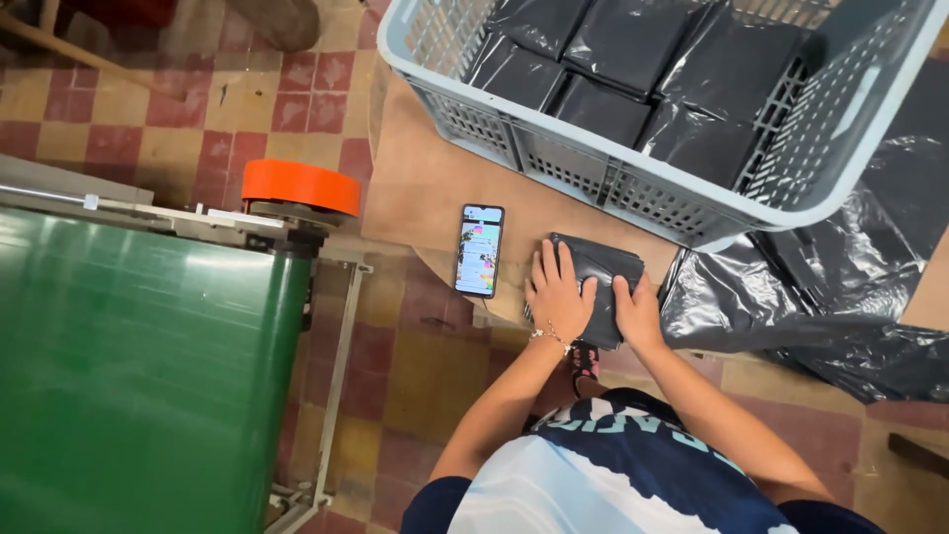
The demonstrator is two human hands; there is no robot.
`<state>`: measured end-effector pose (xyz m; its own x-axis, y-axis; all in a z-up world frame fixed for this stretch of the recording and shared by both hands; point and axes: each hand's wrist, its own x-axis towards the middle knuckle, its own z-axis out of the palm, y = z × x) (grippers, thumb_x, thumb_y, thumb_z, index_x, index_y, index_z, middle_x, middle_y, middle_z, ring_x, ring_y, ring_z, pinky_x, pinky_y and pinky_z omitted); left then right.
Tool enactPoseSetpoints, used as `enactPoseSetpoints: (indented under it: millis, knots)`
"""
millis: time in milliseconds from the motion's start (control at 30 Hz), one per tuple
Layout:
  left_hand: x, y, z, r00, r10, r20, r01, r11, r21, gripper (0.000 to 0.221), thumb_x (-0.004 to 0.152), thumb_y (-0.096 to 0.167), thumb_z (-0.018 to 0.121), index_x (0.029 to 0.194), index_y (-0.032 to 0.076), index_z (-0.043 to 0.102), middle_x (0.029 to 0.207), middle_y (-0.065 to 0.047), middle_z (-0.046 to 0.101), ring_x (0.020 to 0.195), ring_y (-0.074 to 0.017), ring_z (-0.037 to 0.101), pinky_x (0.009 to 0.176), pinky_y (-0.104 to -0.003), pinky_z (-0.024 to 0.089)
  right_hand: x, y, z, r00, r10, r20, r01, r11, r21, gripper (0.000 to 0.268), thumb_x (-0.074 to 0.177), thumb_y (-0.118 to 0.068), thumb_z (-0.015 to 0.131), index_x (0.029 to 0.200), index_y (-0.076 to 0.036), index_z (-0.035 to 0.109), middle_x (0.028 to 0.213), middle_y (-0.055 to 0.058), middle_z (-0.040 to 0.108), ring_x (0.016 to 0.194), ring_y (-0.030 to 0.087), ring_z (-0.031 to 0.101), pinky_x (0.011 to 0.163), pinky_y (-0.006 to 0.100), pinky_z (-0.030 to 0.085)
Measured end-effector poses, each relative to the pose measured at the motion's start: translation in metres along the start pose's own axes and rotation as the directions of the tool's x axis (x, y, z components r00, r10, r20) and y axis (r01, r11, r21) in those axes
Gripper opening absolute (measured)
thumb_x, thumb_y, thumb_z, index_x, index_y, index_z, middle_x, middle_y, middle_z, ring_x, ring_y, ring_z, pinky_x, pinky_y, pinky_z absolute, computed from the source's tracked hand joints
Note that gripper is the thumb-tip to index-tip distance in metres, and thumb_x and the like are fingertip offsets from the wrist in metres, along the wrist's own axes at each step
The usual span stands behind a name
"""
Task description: Folding plastic bags and organizing them into a plastic crate.
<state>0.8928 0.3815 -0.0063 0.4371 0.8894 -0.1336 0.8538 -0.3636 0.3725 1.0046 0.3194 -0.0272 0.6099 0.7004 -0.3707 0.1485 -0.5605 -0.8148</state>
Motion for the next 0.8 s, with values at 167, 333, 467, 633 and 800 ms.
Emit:
enactPoseSetpoints:
  millis: [167,333,467,633,800]
  knots:
    - [0.001,-0.002,0.015,0.995,0.027,-0.097,-0.019,0.996,0.085,0.076,0.095,0.047,0.050,0.154,0.004,0.029,0.158,-0.022,0.026,0.143,-0.0406,0.032,0.103,-0.065,0.042,0.002,-0.008,-0.003,1.000,-0.008,0.011,0.009,1.000,-0.014,0.043,0.106,-0.036,0.050,0.134,-0.003,0.052,0.123,0.033,0.062,0.121,0.049,0.055,0.100,0.059,0.045]
    - [-0.004,0.003,0.006,0.996,0.040,-0.083,-0.036,0.998,0.042,0.076,0.098,0.047,0.047,0.156,0.004,0.024,0.160,-0.022,0.022,0.143,-0.0410,0.030,0.104,-0.064,0.040,0.019,0.038,-0.002,0.999,-0.037,-0.010,0.036,0.999,-0.024,0.046,0.105,-0.040,0.053,0.131,-0.002,0.055,0.121,0.033,0.063,0.120,0.048,0.057,0.099,0.057,0.046]
    - [-0.003,-0.009,-0.007,0.991,-0.111,0.074,0.122,0.980,-0.158,0.074,0.101,0.052,0.042,0.158,0.010,0.019,0.161,-0.014,0.021,0.145,-0.0350,0.028,0.108,-0.059,0.038,0.002,0.050,-0.008,1.000,-0.014,0.011,0.013,0.998,0.064,0.059,0.094,-0.046,0.067,0.129,0.000,0.055,0.117,0.032,0.064,0.115,0.045,0.059,0.094,0.053,0.048]
    - [0.042,-0.045,0.000,0.926,-0.337,0.167,0.376,0.809,-0.451,0.092,0.081,0.064,0.057,0.149,0.006,0.037,0.151,-0.015,0.039,0.140,-0.0405,0.033,0.114,-0.055,0.030,-0.029,0.011,-0.024,0.979,0.050,0.200,-0.142,0.865,0.482,0.050,0.087,-0.027,0.066,0.129,-0.001,0.060,0.124,0.017,0.069,0.113,0.027,0.065,0.099,0.039,0.053]
    - [0.048,-0.038,-0.059,0.776,-0.223,0.590,0.491,0.801,-0.343,0.103,0.067,0.072,0.062,0.149,0.011,0.045,0.151,-0.014,0.046,0.128,-0.0332,0.054,0.100,-0.040,0.049,-0.024,0.012,-0.019,0.946,0.267,0.182,-0.321,0.840,0.436,0.059,0.086,-0.022,0.069,0.137,0.000,0.052,0.135,0.017,0.062,0.124,0.028,0.056,0.106,0.038,0.042]
